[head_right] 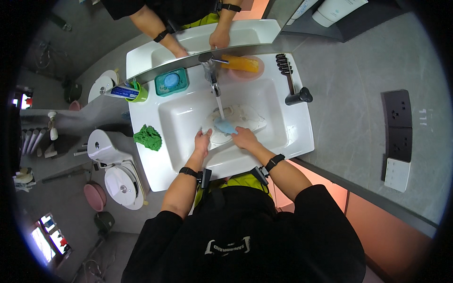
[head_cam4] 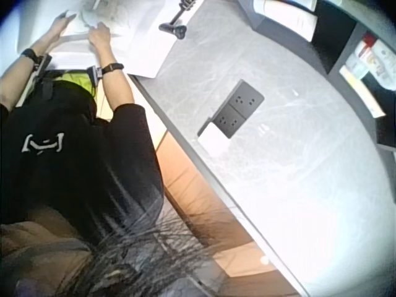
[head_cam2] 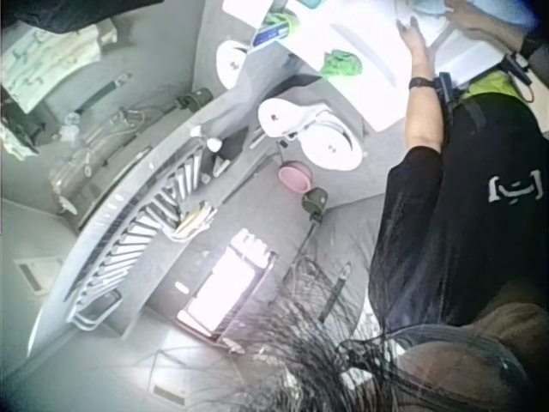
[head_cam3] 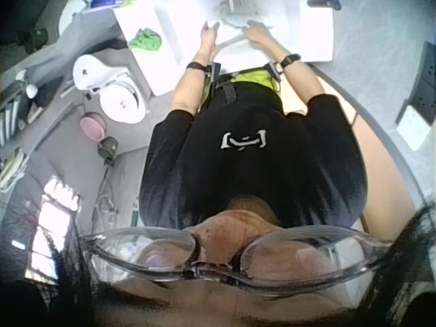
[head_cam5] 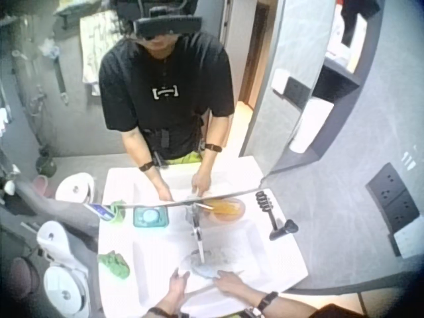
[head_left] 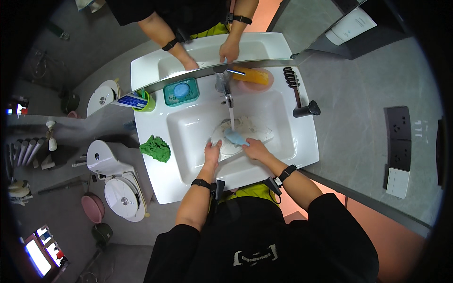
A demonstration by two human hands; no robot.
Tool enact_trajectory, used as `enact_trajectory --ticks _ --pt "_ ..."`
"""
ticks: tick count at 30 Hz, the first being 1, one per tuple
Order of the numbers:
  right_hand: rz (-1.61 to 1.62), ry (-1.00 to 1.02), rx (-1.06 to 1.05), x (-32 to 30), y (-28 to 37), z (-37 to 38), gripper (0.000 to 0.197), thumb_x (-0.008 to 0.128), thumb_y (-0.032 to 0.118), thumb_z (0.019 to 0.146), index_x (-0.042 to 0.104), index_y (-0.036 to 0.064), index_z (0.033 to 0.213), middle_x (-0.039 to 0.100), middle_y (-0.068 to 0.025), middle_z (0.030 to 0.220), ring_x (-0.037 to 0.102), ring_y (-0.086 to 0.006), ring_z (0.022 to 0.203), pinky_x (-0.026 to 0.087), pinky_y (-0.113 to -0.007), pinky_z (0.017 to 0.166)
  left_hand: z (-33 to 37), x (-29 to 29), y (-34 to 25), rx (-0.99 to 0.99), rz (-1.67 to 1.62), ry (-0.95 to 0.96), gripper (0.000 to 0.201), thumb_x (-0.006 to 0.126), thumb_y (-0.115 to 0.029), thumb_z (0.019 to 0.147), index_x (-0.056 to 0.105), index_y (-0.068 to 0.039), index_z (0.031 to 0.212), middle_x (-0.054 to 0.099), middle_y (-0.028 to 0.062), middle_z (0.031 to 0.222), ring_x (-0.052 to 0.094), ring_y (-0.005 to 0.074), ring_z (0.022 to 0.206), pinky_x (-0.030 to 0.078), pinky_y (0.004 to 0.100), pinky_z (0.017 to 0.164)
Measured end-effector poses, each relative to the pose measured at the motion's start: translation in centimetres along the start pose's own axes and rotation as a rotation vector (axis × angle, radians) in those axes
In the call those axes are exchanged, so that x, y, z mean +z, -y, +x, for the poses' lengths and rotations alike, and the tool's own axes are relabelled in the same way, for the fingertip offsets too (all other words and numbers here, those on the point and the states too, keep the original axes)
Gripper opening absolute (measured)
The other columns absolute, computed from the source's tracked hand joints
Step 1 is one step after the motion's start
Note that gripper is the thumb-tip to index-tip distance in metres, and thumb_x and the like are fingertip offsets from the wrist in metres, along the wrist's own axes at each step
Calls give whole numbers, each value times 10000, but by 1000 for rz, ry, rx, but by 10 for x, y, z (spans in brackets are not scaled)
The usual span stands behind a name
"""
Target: The person cleans a white plastic component in a bathroom sink, scrubbing the item with a blue brush under running water while turning it to reach all surfaces.
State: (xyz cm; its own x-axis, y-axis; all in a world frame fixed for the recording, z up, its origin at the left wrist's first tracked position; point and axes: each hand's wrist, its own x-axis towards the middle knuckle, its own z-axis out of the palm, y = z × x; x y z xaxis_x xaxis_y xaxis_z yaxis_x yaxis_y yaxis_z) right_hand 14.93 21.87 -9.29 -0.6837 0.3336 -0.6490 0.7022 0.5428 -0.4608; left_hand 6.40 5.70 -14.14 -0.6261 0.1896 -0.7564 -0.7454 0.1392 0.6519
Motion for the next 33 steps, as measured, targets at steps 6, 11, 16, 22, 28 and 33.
enact_trajectory --ticks 6,11,16,22,28,33 --pt "-23 -275 70 -18 -68 44 416 435 302 793 491 -30 1037 529 -247 989 500 -368 940 403 -407 809 10 16 -7 66 -37 35 288 601 -170 754 490 -3 960 538 53 844 473 128 743 383 245 667" --pt "-27 -143 -38 3 6 -8 459 437 311 801 470 -70 1055 518 -262 996 489 -385 939 387 -381 835 22 17 -9 90 -56 70 279 597 -178 750 492 -7 945 538 59 840 482 138 752 387 253 671" --pt "1 -179 116 -27 -18 9 440 441 299 803 461 -24 1101 521 -260 994 493 -374 948 388 -384 832 23 25 -4 49 -79 112 312 554 -193 776 466 6 1000 526 78 896 488 162 796 389 271 706" --pt "2 -102 -1 6 14 -19 423 440 298 796 470 -9 1086 537 -247 969 510 -384 902 409 -400 794 28 16 -4 -11 -136 102 331 527 -190 780 465 20 1028 529 118 970 491 191 867 382 292 745" --pt "-222 -191 -77 -27 -27 35 320 433 242 780 512 8 984 540 -221 953 533 -368 834 441 -407 723 8 4 -4 -24 -58 155 351 531 -198 792 440 1 1067 518 100 973 473 182 886 380 312 755" --pt "-439 -237 -307 0 -18 32 256 401 169 785 511 60 990 547 -217 887 547 -351 770 451 -408 676 -4 0 -2 -47 -4 104 352 551 -187 787 436 -5 1065 526 95 939 489 175 847 393 301 734"
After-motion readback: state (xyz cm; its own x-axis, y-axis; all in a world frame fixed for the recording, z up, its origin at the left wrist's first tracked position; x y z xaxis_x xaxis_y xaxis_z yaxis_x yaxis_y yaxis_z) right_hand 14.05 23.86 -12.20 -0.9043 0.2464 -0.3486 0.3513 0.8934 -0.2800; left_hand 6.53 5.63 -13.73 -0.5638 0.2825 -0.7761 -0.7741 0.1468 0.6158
